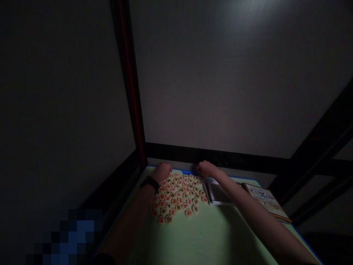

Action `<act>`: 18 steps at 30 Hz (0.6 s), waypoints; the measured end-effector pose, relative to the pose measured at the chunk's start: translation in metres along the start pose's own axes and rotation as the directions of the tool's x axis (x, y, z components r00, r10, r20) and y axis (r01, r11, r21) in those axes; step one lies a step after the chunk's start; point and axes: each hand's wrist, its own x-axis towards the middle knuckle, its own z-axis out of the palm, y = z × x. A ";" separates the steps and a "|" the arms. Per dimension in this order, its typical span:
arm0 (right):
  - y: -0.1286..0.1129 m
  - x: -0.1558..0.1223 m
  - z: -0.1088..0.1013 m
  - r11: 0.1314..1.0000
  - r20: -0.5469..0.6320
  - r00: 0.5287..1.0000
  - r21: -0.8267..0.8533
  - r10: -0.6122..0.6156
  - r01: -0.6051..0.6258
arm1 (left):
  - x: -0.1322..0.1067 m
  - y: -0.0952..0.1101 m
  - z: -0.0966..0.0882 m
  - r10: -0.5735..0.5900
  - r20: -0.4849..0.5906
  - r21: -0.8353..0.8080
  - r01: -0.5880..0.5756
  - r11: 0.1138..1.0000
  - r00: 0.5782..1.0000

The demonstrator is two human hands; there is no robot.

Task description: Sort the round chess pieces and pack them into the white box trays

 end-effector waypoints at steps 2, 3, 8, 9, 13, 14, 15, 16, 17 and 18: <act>0.001 -0.003 0.006 1.000 0.015 1.000 -0.010 0.017 -0.017 | 0.001 -0.001 0.001 -0.006 -0.001 -0.011 0.006 1.000 1.000; 0.000 -0.003 0.008 1.000 0.021 1.000 -0.010 0.017 -0.017 | 0.001 -0.002 0.001 -0.011 -0.006 -0.016 0.011 1.000 1.000; -0.007 -0.002 0.014 1.000 0.038 0.999 0.009 -0.027 0.026 | -0.003 -0.010 0.001 -0.003 -0.078 -0.070 -0.002 0.998 0.997; -0.008 -0.002 0.014 0.999 0.038 0.999 0.015 -0.039 0.039 | -0.003 -0.012 0.001 -0.002 -0.091 -0.089 -0.006 0.996 0.996; -0.010 0.001 0.015 0.997 0.000 0.998 0.035 -0.063 0.063 | -0.001 -0.024 0.003 -0.022 -0.116 -0.182 0.001 0.983 0.993; -0.011 0.001 0.016 0.997 -0.019 0.997 0.043 -0.070 0.071 | 0.000 -0.027 0.004 -0.029 -0.118 -0.210 0.003 0.978 0.993; -0.012 0.002 0.017 0.995 -0.038 0.996 0.051 -0.083 0.085 | 0.001 -0.030 0.005 -0.035 -0.121 -0.240 0.005 0.971 0.992; -0.014 0.003 0.019 0.993 -0.054 0.993 0.060 -0.101 0.104 | 0.002 -0.032 0.007 -0.041 -0.123 -0.272 0.006 0.962 0.992; -0.015 0.003 0.020 0.989 -0.067 0.990 0.070 -0.122 0.127 | 0.003 -0.035 0.008 -0.047 -0.126 -0.304 0.006 0.953 0.991; -0.017 0.004 0.023 0.986 -0.076 0.987 0.080 -0.143 0.149 | 0.003 -0.038 0.010 -0.049 -0.128 -0.337 0.003 0.941 0.991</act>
